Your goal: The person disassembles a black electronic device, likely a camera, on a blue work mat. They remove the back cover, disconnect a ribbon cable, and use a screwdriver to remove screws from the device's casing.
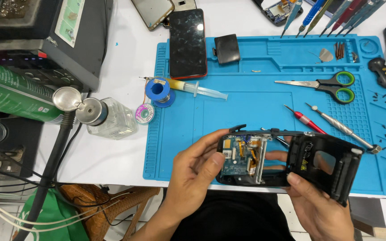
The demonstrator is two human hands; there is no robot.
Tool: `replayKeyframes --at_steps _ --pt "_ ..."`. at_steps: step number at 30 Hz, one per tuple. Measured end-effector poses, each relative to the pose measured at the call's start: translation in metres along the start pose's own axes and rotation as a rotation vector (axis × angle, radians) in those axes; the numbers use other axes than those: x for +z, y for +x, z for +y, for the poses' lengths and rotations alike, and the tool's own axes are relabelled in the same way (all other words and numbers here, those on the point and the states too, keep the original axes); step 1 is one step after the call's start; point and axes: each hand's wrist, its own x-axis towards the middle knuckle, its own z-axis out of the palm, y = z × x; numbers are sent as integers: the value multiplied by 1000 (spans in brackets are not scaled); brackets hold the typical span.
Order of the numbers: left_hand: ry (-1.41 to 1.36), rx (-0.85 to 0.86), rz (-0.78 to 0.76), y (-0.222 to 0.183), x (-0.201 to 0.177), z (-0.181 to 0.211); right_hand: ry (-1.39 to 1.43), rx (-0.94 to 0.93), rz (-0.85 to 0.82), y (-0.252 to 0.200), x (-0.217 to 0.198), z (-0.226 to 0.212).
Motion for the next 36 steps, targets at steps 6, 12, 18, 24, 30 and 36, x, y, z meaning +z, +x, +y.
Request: replayKeyframes --at_steps 6,12,18,24,30,36 --pt "-148 15 38 -1 -2 -9 -17 -15 -55 6 -6 -2" --pt "-237 -2 90 -1 -3 -8 86 -323 -529 44 -52 32" --pt "-318 -96 179 -2 -4 -15 140 -392 -625 47 -51 39" --pt "-293 -69 202 0 1 -11 130 -336 -685 47 -39 39" --pt "-286 -87 183 -3 9 -13 134 -311 -726 45 -27 40" --pt "-248 -30 175 -9 12 -13 129 -328 -662 45 -31 41"
